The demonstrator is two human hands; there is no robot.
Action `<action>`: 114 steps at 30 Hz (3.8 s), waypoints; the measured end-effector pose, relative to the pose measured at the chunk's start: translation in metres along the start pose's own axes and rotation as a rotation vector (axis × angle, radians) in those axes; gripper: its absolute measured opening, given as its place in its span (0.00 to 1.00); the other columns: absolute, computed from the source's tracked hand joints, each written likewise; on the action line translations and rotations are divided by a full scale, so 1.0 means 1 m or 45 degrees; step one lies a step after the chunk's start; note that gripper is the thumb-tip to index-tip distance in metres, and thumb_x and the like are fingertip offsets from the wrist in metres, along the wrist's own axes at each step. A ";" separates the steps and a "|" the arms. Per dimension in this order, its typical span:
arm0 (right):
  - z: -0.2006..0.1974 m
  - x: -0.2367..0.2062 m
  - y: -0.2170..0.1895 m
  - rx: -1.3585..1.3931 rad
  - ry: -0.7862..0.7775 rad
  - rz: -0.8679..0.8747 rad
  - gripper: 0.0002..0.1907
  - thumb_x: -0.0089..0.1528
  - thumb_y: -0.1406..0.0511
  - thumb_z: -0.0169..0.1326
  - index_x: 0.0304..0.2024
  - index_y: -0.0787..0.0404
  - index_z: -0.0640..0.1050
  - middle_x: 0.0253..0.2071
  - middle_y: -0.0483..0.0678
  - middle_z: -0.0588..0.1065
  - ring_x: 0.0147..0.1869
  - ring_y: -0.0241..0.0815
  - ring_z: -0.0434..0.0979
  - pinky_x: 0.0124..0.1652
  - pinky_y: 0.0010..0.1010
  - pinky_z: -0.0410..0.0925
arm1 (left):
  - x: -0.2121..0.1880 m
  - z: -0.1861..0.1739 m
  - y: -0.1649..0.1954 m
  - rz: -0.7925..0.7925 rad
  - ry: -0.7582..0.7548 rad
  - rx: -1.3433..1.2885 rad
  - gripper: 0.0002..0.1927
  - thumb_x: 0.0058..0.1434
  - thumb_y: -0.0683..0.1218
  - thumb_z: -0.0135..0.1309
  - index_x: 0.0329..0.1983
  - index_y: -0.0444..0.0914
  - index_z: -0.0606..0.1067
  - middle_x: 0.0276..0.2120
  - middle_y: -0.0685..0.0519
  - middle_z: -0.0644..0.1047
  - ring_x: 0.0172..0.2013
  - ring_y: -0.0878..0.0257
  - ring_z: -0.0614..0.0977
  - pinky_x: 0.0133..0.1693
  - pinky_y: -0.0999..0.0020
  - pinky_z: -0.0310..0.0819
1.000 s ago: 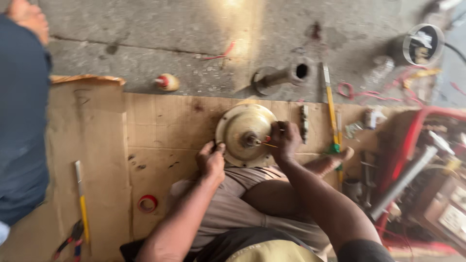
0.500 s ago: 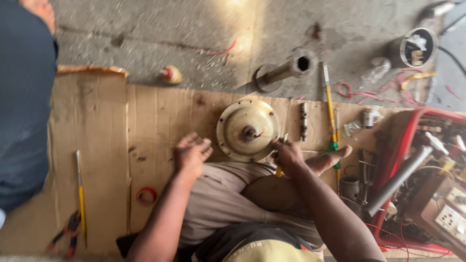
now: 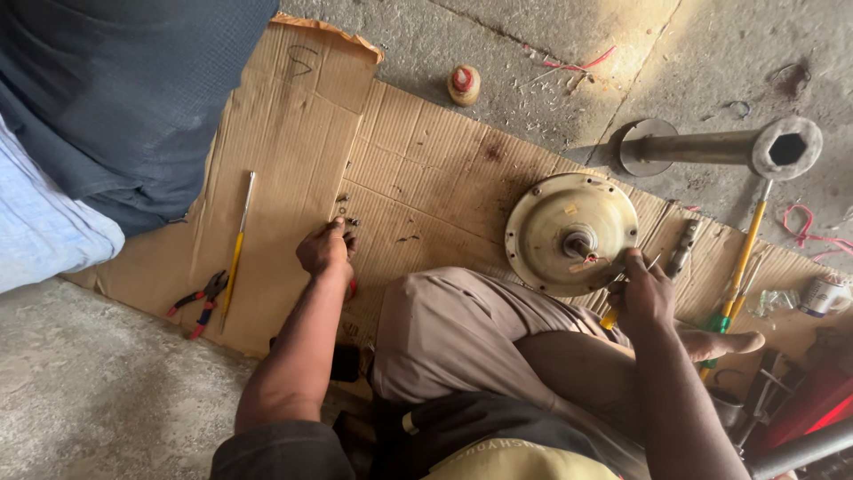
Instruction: The person sits on the floor and uses a hammer to tap a metal component, then uses a screwdriver to adjust screws on a circular electrical part. They manipulate wires and small parts while assembling the device.
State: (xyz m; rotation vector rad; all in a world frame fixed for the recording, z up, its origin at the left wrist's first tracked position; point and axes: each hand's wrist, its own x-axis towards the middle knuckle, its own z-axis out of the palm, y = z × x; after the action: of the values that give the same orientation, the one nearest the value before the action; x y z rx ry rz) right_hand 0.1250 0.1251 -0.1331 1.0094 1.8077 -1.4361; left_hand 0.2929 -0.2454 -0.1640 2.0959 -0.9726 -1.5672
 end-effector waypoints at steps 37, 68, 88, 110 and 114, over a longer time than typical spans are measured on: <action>-0.045 -0.051 0.033 0.146 -0.251 -0.348 0.14 0.65 0.66 0.59 0.50 0.66 0.83 0.25 0.41 0.73 0.22 0.28 0.64 0.22 0.21 0.58 | -0.175 0.058 -0.118 0.254 -1.231 0.079 0.21 0.63 0.46 0.63 0.55 0.30 0.74 0.49 0.42 0.79 0.48 0.58 0.81 0.52 0.59 0.75; -0.012 0.000 -0.028 -0.429 0.037 -0.547 0.11 0.65 0.63 0.57 0.48 0.56 0.84 0.36 0.42 0.83 0.28 0.31 0.77 0.31 0.26 0.72 | -0.197 0.133 -0.101 1.130 -1.041 1.926 0.50 0.52 0.55 0.69 0.76 0.59 0.55 0.75 0.41 0.30 0.73 0.29 0.37 0.69 0.42 0.51; 0.008 -0.008 -0.018 -0.598 0.358 -1.084 0.12 0.66 0.67 0.55 0.51 0.62 0.80 0.46 0.52 0.82 0.45 0.44 0.84 0.45 0.35 0.76 | -0.201 0.137 -0.099 0.925 -1.026 2.016 0.50 0.55 0.55 0.67 0.76 0.62 0.51 0.76 0.46 0.27 0.75 0.35 0.35 0.62 0.37 0.65; 0.015 -0.007 -0.018 -0.690 0.517 -1.006 0.08 0.63 0.62 0.62 0.38 0.59 0.85 0.36 0.52 0.81 0.36 0.47 0.83 0.40 0.38 0.74 | -0.198 0.137 -0.102 0.920 -1.042 2.046 0.48 0.58 0.55 0.66 0.77 0.60 0.52 0.76 0.46 0.27 0.74 0.34 0.34 0.62 0.34 0.64; 0.016 -0.010 -0.018 -0.766 0.574 -0.832 0.16 0.61 0.56 0.66 0.34 0.64 0.83 0.31 0.54 0.80 0.32 0.47 0.82 0.37 0.39 0.73 | -0.197 0.137 -0.103 0.935 -1.047 2.015 0.47 0.58 0.54 0.66 0.76 0.60 0.53 0.76 0.45 0.27 0.74 0.35 0.35 0.62 0.34 0.63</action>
State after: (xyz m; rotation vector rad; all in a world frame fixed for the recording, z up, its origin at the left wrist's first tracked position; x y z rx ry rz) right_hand 0.1150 0.1051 -0.1197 0.4543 2.8501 -0.8864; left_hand 0.1667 -0.0186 -0.1366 0.9755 -3.5310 -1.1830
